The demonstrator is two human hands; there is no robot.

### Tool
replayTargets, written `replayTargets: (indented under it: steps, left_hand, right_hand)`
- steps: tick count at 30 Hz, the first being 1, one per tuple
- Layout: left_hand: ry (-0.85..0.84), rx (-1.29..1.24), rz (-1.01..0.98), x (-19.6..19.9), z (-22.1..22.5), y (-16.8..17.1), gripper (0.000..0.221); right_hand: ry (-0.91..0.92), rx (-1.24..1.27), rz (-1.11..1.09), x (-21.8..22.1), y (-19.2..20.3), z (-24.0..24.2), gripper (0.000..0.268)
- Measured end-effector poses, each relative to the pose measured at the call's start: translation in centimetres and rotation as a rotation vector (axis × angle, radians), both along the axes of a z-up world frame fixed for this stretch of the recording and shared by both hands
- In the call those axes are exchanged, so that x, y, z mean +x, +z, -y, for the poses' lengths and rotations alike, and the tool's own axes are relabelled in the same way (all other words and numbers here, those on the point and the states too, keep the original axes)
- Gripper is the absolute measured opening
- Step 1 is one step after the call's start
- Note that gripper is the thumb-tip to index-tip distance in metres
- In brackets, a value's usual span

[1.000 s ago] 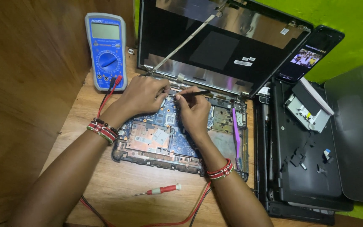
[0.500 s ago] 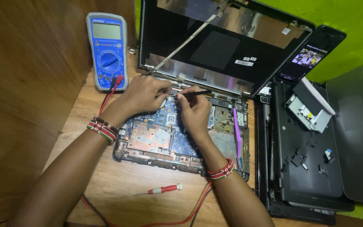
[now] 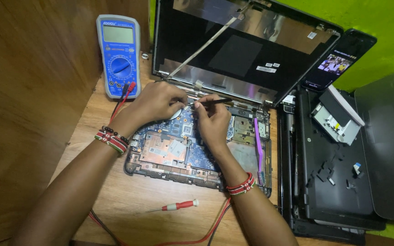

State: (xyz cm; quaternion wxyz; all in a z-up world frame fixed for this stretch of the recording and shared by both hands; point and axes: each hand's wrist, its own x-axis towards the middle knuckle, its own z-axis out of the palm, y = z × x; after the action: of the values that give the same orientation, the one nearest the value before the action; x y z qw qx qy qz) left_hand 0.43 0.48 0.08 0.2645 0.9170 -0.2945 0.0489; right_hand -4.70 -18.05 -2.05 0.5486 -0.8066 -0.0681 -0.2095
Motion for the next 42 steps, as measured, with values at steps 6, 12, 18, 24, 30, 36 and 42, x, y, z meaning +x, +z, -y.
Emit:
replayTargets:
  steps: [6, 12, 18, 24, 30, 36, 42]
  left_hand:
    - [0.005, -0.037, -0.04, -0.1, 0.1, 0.3, 0.005]
    - [0.0, -0.036, -0.048, 0.3, 0.1, -0.3, 0.005]
    - [-0.004, -0.046, -0.059, -0.2, -0.1, 0.3, 0.005]
    - [-0.027, -0.22, 0.001, -0.3, -0.2, 0.1, 0.006]
    - [0.033, -0.677, 0.214, -0.2, -0.5, 3.2, 0.013]
    - [-0.119, -0.901, 0.458, -6.5, 2.3, 10.8, 0.031]
    - [0.117, 0.528, -0.135, -18.9, 6.3, 15.3, 0.015]
  right_hand:
    - [-0.023, 0.08, -0.004, 0.1, -0.2, 0.1, 0.006]
    - [-0.031, 0.166, -0.012, 0.3, -0.2, -0.1, 0.006]
    - [-0.025, 0.185, -0.009, 0.4, -0.6, 0.0, 0.006]
    - [0.012, 0.134, 0.023, 0.4, -0.8, 0.0, 0.004]
    - [0.042, -0.035, 0.084, 0.2, -0.4, 0.0, 0.005]
    - [0.049, -0.109, 0.108, 0.3, -0.6, 0.0, 0.007]
    - [0.059, -0.036, 0.074, 0.5, -0.8, 0.2, 0.005]
